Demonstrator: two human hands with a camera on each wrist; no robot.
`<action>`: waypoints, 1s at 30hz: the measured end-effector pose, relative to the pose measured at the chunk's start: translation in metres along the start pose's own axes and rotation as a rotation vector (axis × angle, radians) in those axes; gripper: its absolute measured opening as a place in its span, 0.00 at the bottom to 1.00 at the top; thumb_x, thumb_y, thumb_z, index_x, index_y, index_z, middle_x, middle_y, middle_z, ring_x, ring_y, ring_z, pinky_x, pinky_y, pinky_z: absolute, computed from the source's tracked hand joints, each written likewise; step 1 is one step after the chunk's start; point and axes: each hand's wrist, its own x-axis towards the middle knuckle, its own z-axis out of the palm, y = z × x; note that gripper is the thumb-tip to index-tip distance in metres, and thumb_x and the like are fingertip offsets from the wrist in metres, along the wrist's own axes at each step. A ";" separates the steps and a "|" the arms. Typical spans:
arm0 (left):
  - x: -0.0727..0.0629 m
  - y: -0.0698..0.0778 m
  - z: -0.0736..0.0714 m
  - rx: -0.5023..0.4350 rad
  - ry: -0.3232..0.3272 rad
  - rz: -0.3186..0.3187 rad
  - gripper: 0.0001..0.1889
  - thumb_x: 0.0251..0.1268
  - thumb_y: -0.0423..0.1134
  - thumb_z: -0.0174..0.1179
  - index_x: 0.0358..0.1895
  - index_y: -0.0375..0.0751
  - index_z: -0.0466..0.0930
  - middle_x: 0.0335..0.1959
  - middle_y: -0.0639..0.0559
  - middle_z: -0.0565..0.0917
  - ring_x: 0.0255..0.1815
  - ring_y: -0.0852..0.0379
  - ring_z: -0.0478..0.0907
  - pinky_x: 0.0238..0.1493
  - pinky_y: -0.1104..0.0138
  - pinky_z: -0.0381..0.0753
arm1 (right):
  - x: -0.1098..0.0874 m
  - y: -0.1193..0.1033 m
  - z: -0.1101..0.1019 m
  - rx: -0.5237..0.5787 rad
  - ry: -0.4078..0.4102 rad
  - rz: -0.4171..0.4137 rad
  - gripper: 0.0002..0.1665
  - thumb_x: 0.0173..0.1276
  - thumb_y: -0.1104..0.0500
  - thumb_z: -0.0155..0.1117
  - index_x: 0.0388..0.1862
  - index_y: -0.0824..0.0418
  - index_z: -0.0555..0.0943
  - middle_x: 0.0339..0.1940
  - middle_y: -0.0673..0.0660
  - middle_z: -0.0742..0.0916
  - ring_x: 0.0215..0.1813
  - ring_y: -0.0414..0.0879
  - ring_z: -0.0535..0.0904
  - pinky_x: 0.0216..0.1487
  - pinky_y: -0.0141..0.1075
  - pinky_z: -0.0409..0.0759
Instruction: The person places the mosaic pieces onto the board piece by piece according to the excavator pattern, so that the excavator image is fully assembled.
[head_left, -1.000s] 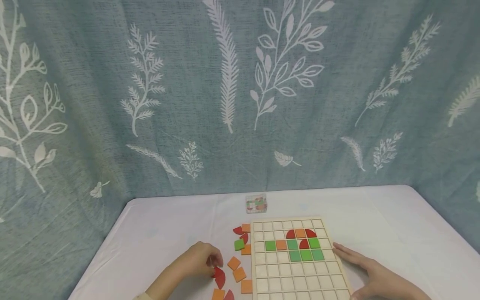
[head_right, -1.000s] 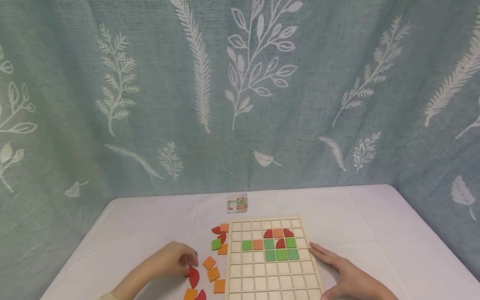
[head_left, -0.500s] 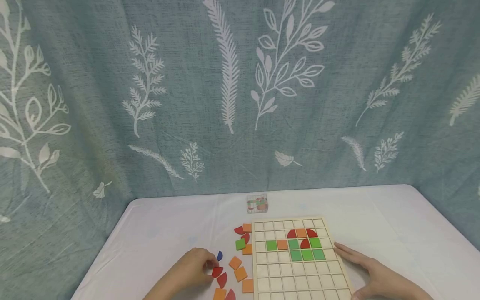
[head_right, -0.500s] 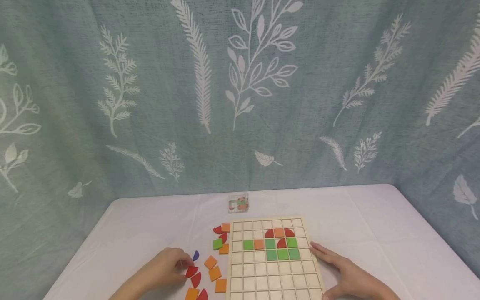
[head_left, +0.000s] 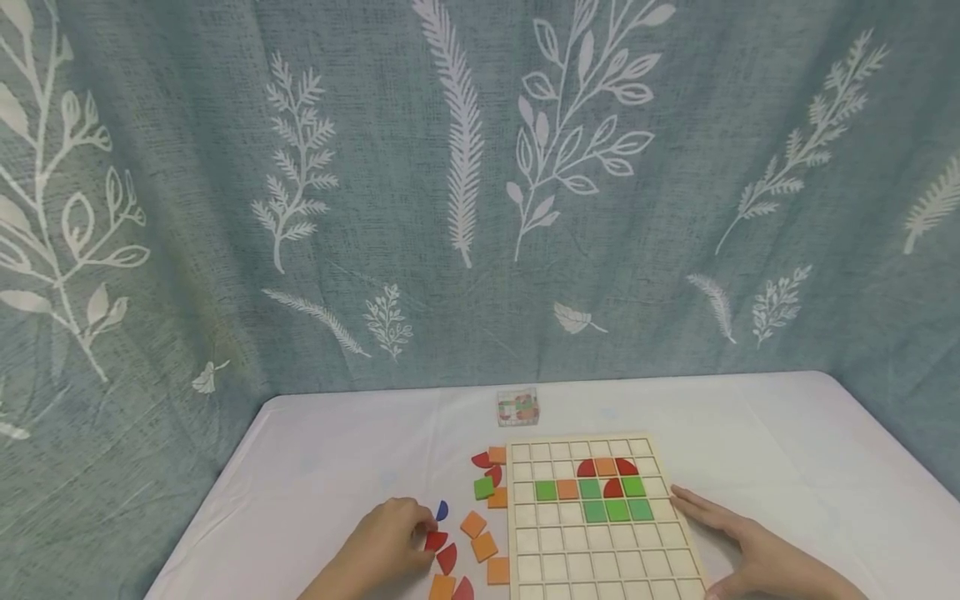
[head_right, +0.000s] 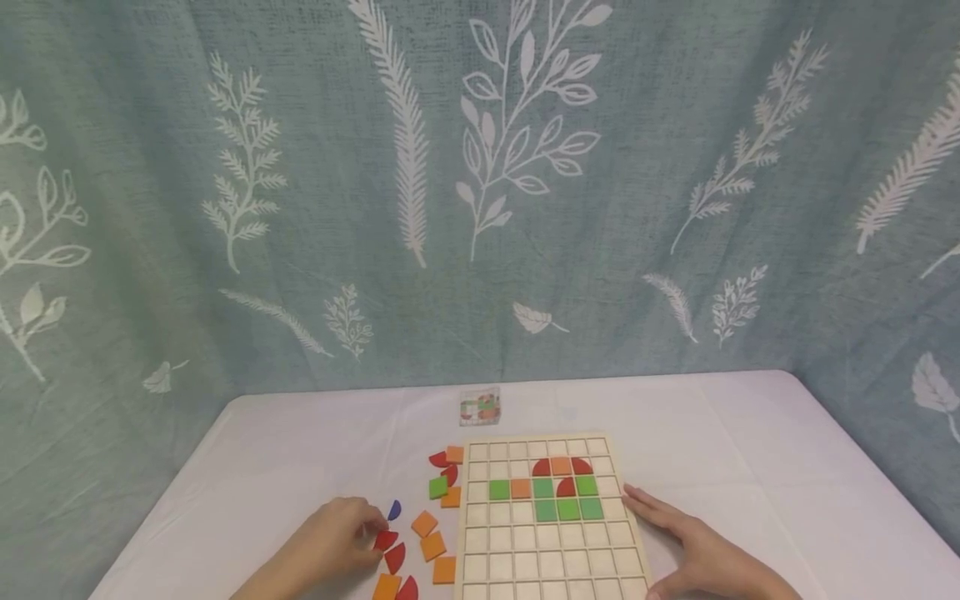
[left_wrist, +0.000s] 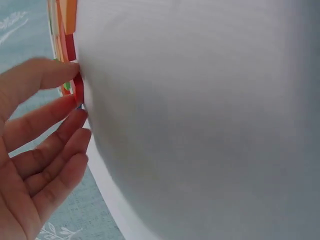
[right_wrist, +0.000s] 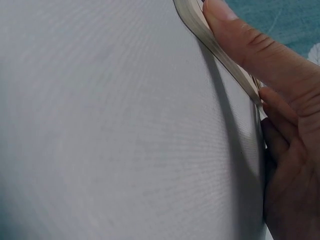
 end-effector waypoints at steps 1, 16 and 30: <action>0.000 0.000 0.000 0.009 0.009 0.010 0.09 0.42 0.36 0.70 0.30 0.41 0.84 0.23 0.57 0.76 0.27 0.59 0.68 0.36 0.62 0.76 | 0.000 0.000 0.000 -0.003 0.008 -0.012 0.56 0.44 0.52 0.75 0.72 0.50 0.57 0.74 0.52 0.58 0.63 0.13 0.45 0.56 0.22 0.59; 0.004 0.004 -0.003 0.004 0.248 0.057 0.02 0.52 0.33 0.65 0.25 0.41 0.84 0.22 0.56 0.82 0.23 0.63 0.73 0.28 0.68 0.76 | -0.001 0.006 0.000 -0.021 0.034 -0.125 0.57 0.42 0.54 0.76 0.71 0.56 0.58 0.74 0.57 0.58 0.67 0.18 0.44 0.58 0.18 0.54; 0.058 0.045 0.013 -0.420 0.293 0.107 0.04 0.56 0.34 0.62 0.30 0.39 0.86 0.28 0.52 0.85 0.28 0.62 0.79 0.28 0.70 0.77 | 0.000 0.010 0.002 -0.031 0.036 -0.152 0.58 0.42 0.54 0.76 0.72 0.57 0.58 0.74 0.55 0.59 0.67 0.19 0.45 0.58 0.20 0.56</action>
